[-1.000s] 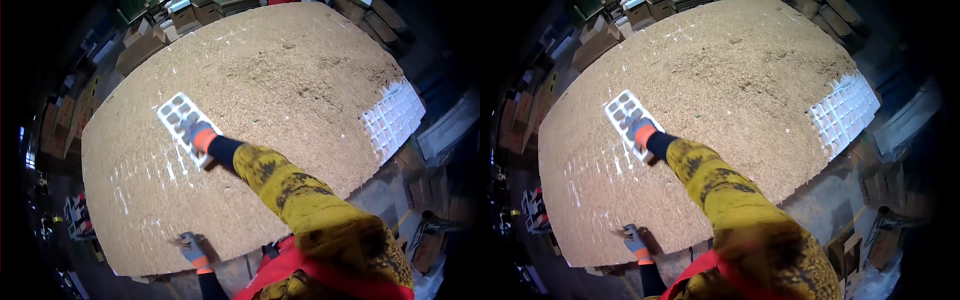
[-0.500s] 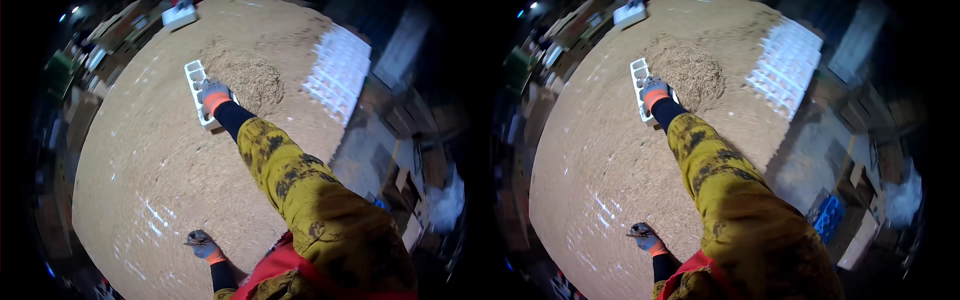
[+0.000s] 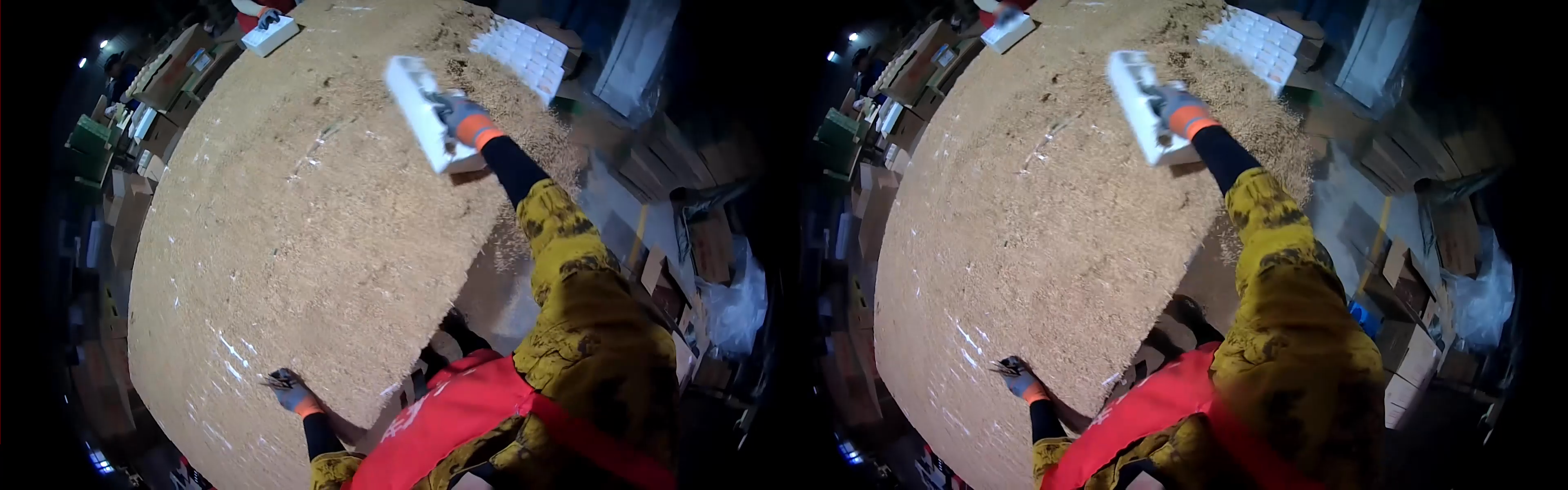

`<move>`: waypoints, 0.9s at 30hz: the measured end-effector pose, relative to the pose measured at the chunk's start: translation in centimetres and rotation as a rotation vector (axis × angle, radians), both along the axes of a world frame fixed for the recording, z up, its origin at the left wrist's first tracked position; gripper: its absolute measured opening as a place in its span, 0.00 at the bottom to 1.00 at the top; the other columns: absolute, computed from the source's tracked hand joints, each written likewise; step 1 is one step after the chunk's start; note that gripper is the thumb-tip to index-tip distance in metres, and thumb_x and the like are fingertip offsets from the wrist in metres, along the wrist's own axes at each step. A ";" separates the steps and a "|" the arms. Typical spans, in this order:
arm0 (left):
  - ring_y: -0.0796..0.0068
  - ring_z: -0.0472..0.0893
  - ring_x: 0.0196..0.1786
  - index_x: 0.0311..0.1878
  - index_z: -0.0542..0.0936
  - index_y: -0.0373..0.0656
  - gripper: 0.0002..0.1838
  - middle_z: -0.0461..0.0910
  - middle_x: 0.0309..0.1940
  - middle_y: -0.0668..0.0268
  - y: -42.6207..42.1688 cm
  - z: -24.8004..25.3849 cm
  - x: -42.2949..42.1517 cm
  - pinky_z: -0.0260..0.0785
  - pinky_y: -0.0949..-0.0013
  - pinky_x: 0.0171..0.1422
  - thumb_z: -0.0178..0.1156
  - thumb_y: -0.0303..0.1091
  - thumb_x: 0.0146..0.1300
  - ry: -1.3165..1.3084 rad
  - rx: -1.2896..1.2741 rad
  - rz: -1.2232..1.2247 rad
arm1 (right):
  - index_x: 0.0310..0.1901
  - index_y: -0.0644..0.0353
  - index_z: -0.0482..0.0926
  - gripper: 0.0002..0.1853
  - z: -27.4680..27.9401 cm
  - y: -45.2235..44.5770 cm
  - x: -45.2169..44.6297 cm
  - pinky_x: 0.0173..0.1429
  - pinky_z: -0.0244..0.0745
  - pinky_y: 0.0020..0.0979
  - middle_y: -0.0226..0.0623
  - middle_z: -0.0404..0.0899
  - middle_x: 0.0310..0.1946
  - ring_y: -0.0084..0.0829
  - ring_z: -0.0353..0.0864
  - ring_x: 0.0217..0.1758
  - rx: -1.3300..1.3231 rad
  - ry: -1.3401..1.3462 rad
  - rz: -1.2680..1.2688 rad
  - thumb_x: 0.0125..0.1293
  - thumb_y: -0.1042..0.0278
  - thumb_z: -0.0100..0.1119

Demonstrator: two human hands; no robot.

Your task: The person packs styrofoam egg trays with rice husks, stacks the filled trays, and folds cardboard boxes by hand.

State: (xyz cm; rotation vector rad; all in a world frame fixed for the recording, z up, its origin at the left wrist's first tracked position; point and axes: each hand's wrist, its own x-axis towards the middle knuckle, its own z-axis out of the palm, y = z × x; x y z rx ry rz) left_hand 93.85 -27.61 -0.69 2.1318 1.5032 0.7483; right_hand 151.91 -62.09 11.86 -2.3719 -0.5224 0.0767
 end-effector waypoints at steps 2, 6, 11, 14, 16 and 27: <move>0.69 0.77 0.42 0.49 0.75 0.32 0.16 0.80 0.43 0.58 0.0 1.0 0.5 0.69 0.68 0.49 0.57 0.36 0.64 0.077 0.032 -0.030 | 0.56 0.47 0.73 0.29 -2.3 0.4 -5.5 0.42 0.75 0.38 0.43 0.80 0.38 0.41 0.80 0.38 -0.089 -0.039 0.262 0.48 0.66 0.62; 0.69 0.77 0.44 0.50 0.76 0.32 0.16 0.80 0.46 0.58 -0.1 1.0 0.6 0.69 0.68 0.51 0.59 0.33 0.63 -0.267 -0.154 0.017 | 0.60 0.45 0.69 0.28 -4.6 -0.6 -23.6 0.41 0.75 0.38 0.39 0.79 0.45 0.39 0.79 0.39 -0.326 -0.190 0.745 0.54 0.69 0.55; 0.74 0.75 0.40 0.46 0.77 0.32 0.14 0.79 0.40 0.62 -3.6 1.4 3.5 0.70 0.70 0.45 0.61 0.32 0.62 -0.447 -0.208 -0.168 | 0.63 0.44 0.65 0.31 -3.9 -5.2 -22.3 0.47 0.74 0.37 0.37 0.76 0.49 0.39 0.78 0.42 -0.298 -0.245 0.689 0.54 0.68 0.53; 0.75 0.74 0.38 0.44 0.77 0.32 0.14 0.78 0.40 0.64 -10.0 5.8 9.3 0.70 0.71 0.42 0.61 0.34 0.63 -0.483 -0.321 -0.111 | 0.64 0.44 0.65 0.31 -0.9 -8.5 -14.3 0.45 0.73 0.38 0.39 0.75 0.45 0.40 0.78 0.42 -0.471 -0.214 0.585 0.55 0.68 0.53; 0.75 0.74 0.38 0.43 0.78 0.33 0.14 0.79 0.39 0.64 -12.9 5.8 12.9 0.70 0.71 0.42 0.62 0.35 0.62 -0.577 -0.359 -0.115 | 0.64 0.43 0.66 0.31 -0.3 -11.1 -7.4 0.44 0.73 0.38 0.39 0.75 0.43 0.41 0.78 0.41 -0.570 -0.261 0.509 0.55 0.69 0.53; 0.82 0.69 0.30 0.34 0.73 0.42 0.09 0.72 0.29 0.72 -26.2 10.9 44.0 0.64 0.76 0.32 0.56 0.37 0.67 -0.528 -0.492 -0.351 | 0.62 0.47 0.66 0.28 -1.9 -19.2 10.9 0.41 0.73 0.36 0.42 0.73 0.51 0.37 0.79 0.40 -0.563 -0.423 0.955 0.57 0.73 0.47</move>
